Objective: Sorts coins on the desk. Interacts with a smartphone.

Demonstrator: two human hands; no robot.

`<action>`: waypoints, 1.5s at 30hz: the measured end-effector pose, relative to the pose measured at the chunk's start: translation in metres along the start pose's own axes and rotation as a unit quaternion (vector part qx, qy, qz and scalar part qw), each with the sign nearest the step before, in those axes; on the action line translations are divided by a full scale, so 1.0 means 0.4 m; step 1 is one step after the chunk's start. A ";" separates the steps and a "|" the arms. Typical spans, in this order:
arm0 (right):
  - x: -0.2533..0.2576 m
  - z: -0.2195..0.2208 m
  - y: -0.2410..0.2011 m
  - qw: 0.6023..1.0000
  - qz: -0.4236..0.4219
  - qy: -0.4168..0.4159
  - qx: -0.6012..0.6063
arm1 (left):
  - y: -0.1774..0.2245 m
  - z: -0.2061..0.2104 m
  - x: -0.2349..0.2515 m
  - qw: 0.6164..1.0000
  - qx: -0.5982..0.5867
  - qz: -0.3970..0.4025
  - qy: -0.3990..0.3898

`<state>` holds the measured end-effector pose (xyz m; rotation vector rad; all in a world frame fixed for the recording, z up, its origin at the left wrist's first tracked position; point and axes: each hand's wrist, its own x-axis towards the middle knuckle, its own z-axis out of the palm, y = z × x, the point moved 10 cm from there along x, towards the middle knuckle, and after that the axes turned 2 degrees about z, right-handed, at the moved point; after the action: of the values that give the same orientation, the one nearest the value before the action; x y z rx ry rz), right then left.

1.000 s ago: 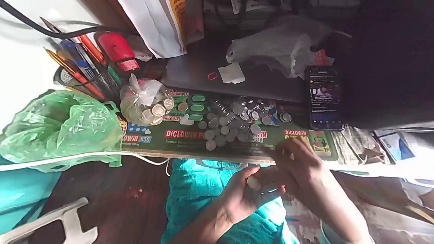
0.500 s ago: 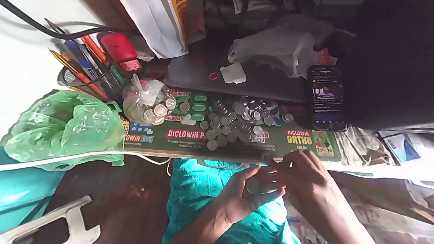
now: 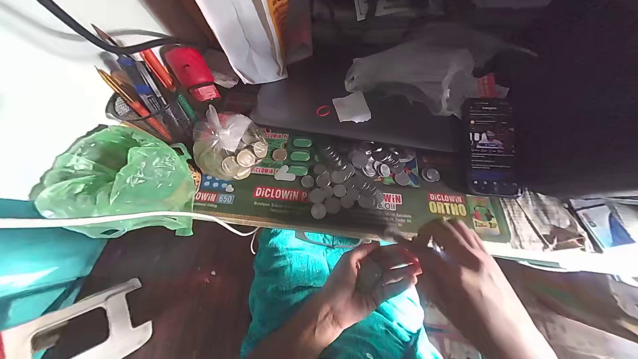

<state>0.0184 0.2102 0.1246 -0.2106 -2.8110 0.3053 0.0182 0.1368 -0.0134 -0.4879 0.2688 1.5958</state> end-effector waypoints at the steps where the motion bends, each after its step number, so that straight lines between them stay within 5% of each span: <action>1: -0.014 0.005 -0.019 1.000 -0.015 -0.015 0.017 | 0.005 -0.007 -0.004 0.999 0.013 0.009 0.030; 4: -0.003 0.017 -0.041 0.998 -0.032 -0.021 0.055 | 0.007 -0.014 -0.009 0.998 0.021 0.008 0.061; 10: 0.098 0.047 -0.014 0.998 -0.036 0.038 -0.017 | 0.003 0.013 -0.005 0.997 -0.025 0.004 -0.067; 23: -0.012 -0.021 0.137 0.993 0.095 0.072 0.012 | 0.001 -0.009 -0.001 0.998 -0.023 -0.001 -0.056; 32: 0.015 -0.018 0.129 0.990 0.078 0.108 -0.039 | -0.006 -0.002 -0.001 0.997 -0.007 0.004 -0.074; 39: -0.050 -0.055 0.219 0.961 0.233 0.149 0.009 | -0.012 -0.007 -0.002 0.997 -0.010 -0.008 -0.070; 45: -0.081 -0.091 0.207 0.962 0.213 0.169 -0.021 | -0.021 -0.016 0.015 0.998 -0.005 -0.012 -0.067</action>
<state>0.0697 0.2910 0.1301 -0.8036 -2.4114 0.2711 0.0274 0.1400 -0.0209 -0.3882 0.1537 1.6000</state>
